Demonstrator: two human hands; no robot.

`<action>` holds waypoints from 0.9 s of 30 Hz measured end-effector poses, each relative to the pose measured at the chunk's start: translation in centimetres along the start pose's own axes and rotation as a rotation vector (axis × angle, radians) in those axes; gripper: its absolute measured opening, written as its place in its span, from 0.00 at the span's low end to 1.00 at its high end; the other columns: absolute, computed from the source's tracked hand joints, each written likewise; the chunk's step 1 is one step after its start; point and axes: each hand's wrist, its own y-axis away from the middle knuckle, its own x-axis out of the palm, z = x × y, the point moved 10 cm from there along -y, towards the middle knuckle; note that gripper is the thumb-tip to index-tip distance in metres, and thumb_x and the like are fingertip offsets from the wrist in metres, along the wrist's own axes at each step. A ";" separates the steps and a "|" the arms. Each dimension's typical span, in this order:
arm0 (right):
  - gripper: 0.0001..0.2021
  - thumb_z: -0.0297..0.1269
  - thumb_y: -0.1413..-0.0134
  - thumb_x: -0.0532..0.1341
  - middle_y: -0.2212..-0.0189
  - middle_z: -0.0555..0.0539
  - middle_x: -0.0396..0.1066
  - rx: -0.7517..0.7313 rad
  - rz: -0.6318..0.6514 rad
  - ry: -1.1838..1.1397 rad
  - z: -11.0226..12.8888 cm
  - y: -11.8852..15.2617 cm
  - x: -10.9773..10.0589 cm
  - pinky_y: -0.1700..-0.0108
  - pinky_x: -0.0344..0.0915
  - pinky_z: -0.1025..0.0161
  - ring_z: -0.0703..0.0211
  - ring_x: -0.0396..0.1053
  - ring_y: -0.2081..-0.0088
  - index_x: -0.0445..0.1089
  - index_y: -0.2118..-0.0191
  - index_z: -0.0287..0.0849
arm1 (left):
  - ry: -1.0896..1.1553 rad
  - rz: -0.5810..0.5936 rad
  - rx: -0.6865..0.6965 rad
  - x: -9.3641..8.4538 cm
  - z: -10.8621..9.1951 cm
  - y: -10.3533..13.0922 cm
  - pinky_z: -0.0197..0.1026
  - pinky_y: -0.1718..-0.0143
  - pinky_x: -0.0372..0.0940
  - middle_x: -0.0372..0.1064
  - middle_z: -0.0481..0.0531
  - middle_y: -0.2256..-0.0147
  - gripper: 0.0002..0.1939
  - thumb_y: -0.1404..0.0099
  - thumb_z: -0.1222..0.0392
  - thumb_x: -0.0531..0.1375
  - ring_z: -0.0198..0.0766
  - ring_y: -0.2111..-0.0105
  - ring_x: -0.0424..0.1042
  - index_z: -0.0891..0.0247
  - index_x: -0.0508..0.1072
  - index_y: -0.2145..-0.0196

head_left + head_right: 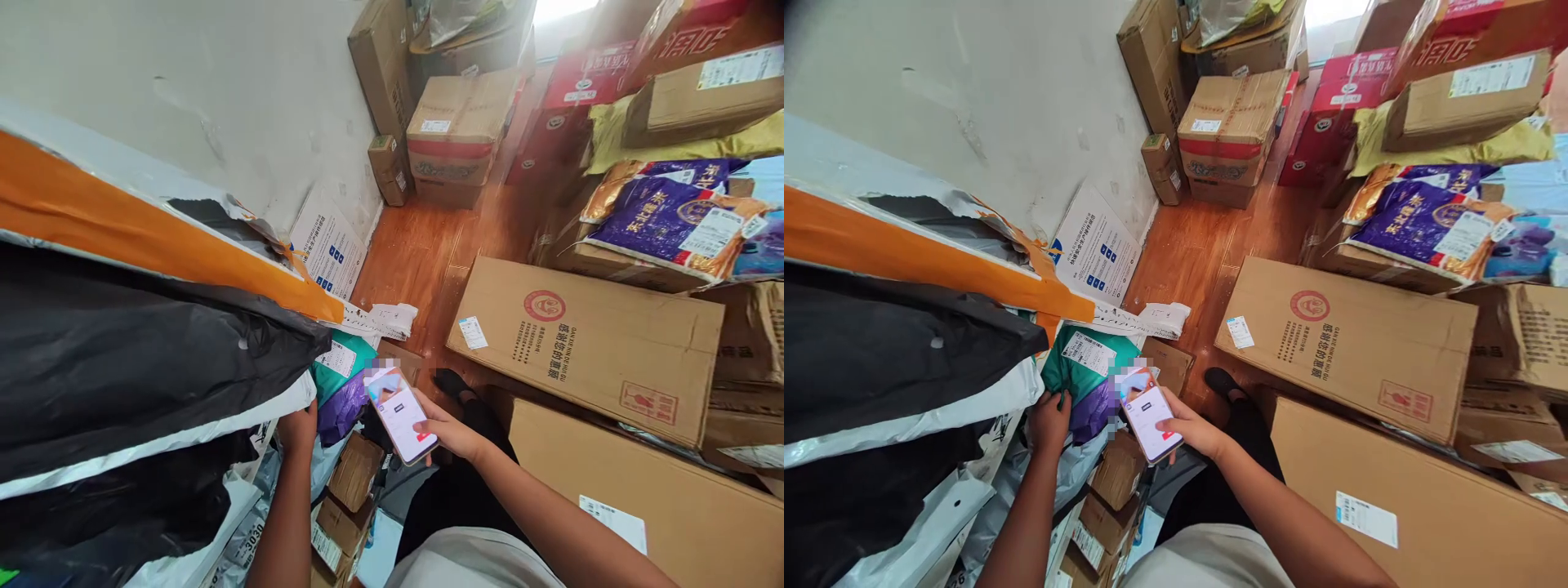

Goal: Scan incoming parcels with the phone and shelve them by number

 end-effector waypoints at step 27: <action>0.33 0.53 0.45 0.64 0.64 0.49 0.73 0.068 0.244 0.093 2.0 -7.5 4.6 0.78 0.66 0.67 0.59 0.72 0.73 0.53 0.38 0.50 | -0.124 0.179 -0.120 2.2 0.8 0.9 0.42 0.58 0.62 0.75 0.62 0.56 0.17 0.30 0.58 0.51 0.47 0.57 0.73 0.67 0.78 0.54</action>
